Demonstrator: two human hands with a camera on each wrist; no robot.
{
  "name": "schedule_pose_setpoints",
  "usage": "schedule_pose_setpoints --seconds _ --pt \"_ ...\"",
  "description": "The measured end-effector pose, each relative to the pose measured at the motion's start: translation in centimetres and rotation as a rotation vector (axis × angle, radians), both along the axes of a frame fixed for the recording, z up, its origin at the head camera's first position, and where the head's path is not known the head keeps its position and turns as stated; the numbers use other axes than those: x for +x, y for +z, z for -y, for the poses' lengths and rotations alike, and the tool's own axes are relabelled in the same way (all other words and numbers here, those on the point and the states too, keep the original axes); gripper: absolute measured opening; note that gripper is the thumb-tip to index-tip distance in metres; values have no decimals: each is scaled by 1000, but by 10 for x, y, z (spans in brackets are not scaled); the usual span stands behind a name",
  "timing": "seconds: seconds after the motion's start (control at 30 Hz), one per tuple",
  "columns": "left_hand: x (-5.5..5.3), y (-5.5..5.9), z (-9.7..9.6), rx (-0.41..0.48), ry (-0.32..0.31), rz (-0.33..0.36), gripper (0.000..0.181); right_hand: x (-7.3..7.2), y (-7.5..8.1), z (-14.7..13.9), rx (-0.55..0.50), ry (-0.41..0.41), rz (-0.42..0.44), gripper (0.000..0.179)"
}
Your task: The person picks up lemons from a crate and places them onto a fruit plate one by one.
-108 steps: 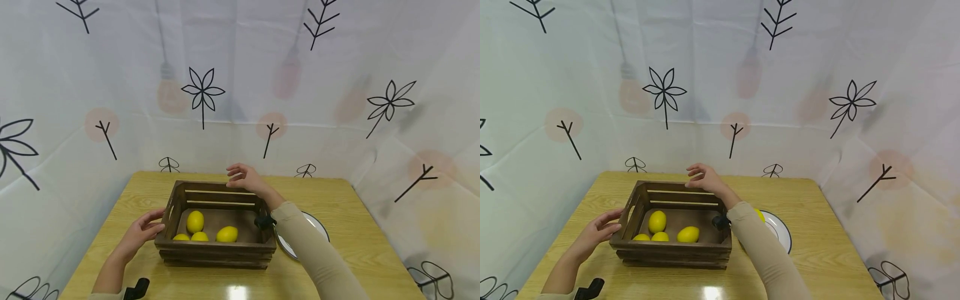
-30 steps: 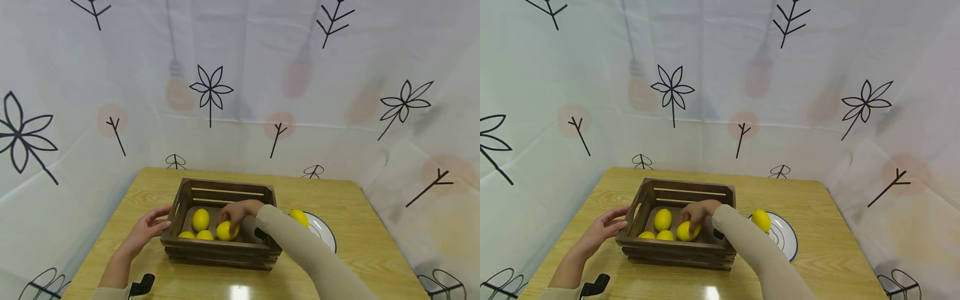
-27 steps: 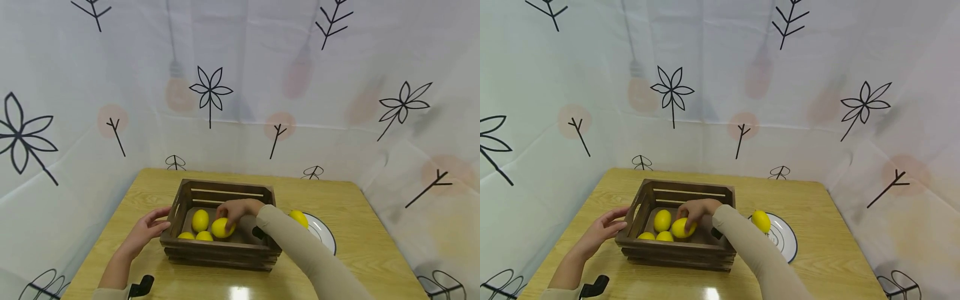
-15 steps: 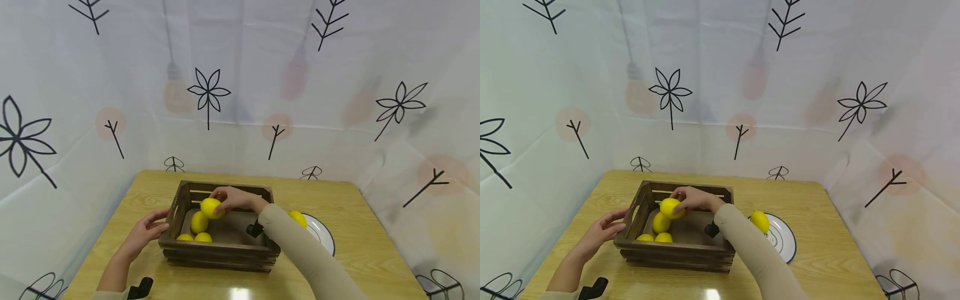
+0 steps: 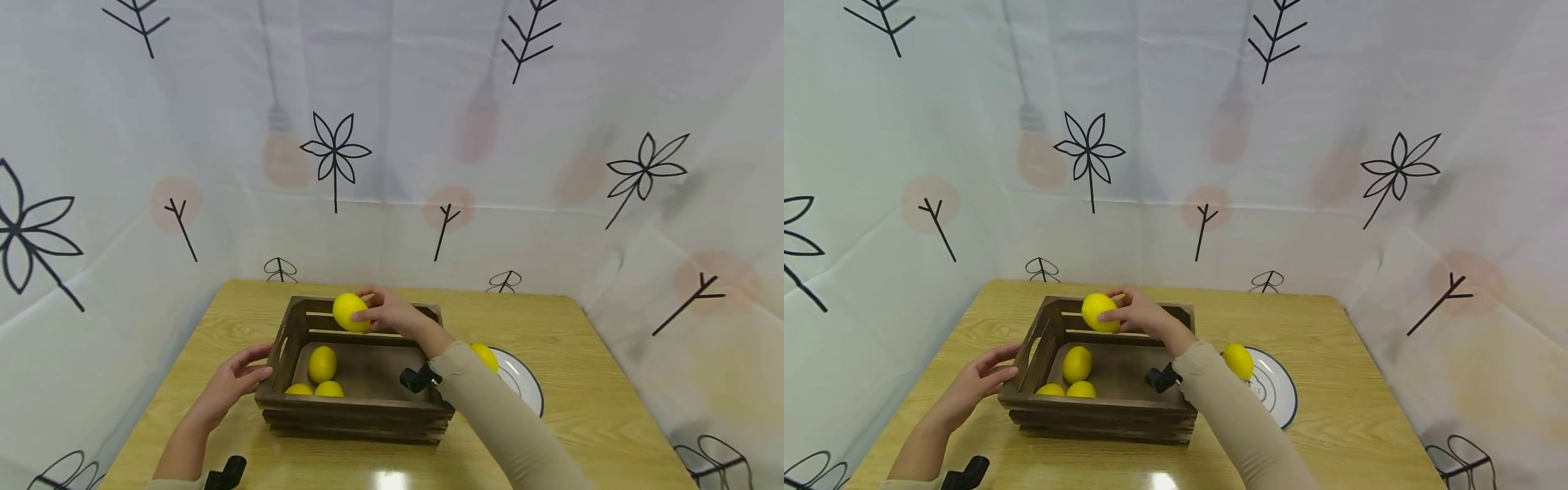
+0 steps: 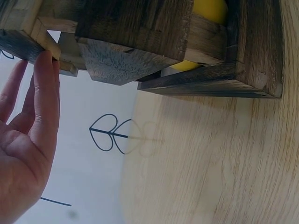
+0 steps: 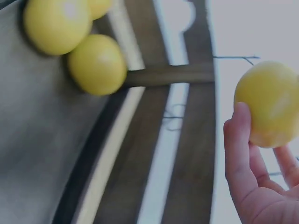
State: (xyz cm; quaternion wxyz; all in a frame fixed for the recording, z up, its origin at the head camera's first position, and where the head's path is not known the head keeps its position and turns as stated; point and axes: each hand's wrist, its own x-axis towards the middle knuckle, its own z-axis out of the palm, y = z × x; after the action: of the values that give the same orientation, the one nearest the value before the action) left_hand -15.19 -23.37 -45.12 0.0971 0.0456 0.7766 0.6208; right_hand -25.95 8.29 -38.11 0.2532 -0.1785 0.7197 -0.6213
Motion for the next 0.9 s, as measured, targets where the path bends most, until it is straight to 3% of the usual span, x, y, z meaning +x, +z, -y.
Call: schedule_pose_setpoints --seconds 0.27,0.47,0.9 --pt "-1 0 0 -1 -13 -9 56 6 21 -15 -140 -171 -31 50" --pt "0 1 0 4 -12 -5 56 14 27 -25 -210 -244 -87 51" --pt "0 -1 2 10 -13 2 57 26 28 -53 -221 -371 -166 48"
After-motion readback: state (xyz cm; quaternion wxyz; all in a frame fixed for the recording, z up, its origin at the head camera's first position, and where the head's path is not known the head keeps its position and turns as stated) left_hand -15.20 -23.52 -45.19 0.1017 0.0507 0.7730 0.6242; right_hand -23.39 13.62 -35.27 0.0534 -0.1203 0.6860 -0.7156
